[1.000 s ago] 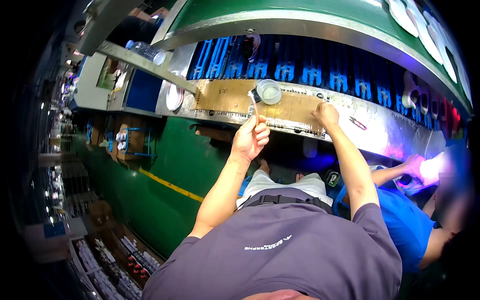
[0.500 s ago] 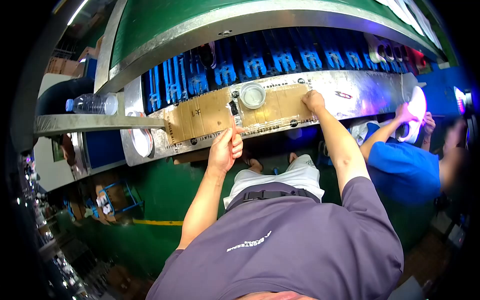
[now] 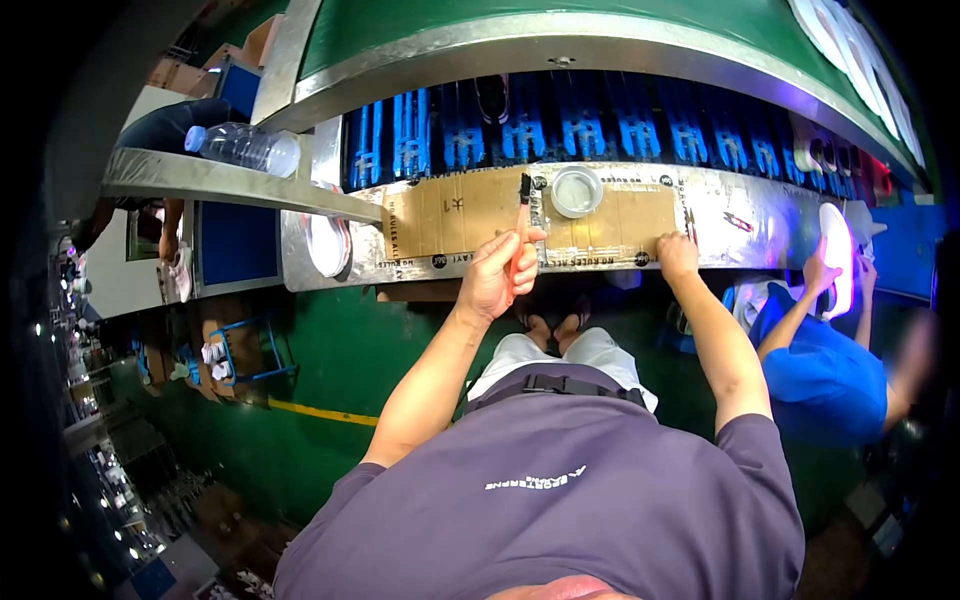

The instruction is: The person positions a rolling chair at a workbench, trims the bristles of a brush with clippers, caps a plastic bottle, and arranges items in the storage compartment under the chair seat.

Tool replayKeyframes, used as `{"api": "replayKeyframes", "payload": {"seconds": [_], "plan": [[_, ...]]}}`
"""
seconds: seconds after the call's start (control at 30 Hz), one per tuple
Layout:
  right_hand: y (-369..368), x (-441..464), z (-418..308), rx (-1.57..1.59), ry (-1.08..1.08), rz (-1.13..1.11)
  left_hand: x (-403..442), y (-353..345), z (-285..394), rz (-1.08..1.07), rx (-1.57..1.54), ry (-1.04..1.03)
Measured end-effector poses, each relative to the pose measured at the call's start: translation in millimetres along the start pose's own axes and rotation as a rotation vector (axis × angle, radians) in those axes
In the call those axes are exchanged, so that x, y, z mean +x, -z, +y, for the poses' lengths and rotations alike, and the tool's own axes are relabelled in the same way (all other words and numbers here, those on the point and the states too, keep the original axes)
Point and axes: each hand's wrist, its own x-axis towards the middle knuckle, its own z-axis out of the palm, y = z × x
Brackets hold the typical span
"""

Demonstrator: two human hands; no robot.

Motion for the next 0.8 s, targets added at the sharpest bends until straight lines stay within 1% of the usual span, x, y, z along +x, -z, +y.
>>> {"api": "replayKeyframes", "payload": {"seconds": [0.03, 0.13, 0.17, 0.27, 0.3, 0.4, 0.43, 0.53, 0.57, 0.6, 0.67, 0.73, 0.8], "plan": [[-5, -3, -6, -0.137, 0.012, 0.052, -2, -3, 0, -0.003, 0.009, -0.017], [13, 2, 2, 0.051, 0.080, -0.109, -7, -16, 1, -0.015, 0.002, -0.043], [-1, 13, 8, 0.087, 0.036, -0.078, -10, -20, 3, -0.017, -0.006, -0.051], [4, 30, 26, 0.215, -0.115, 0.045, -16, -20, 0, -0.176, -0.249, -0.070], [3, 36, 29, 0.291, -0.182, 0.033, -19, -23, 0, -0.178, -0.297, -0.078], [-3, 30, 33, 0.399, -0.235, -0.035, -19, -27, 1, -0.323, -0.443, -0.077], [6, 27, 33, 0.450, -0.262, -0.109, -18, -30, 2, -0.348, -0.448, -0.073], [-3, 26, 32, 0.503, -0.325, -0.136, -18, -45, 3, -0.199, -0.315, -0.099], [-3, 25, 34, 0.597, -0.322, -0.187, -17, -45, 3, -0.191, -0.198, -0.117], [-3, 21, 35, 0.610, -0.316, -0.195, -18, -52, 4, -0.114, -0.165, -0.110], [-5, 11, 34, 0.557, -0.270, -0.170, -17, -55, 3, -0.054, -0.149, -0.118], [-18, 11, 29, 0.466, -0.209, -0.130, -16, -58, -1, 0.005, -0.065, -0.150], [-9, 5, 30, 0.399, -0.141, -0.138, -15, -63, -7, 0.045, 0.033, -0.163]]}}
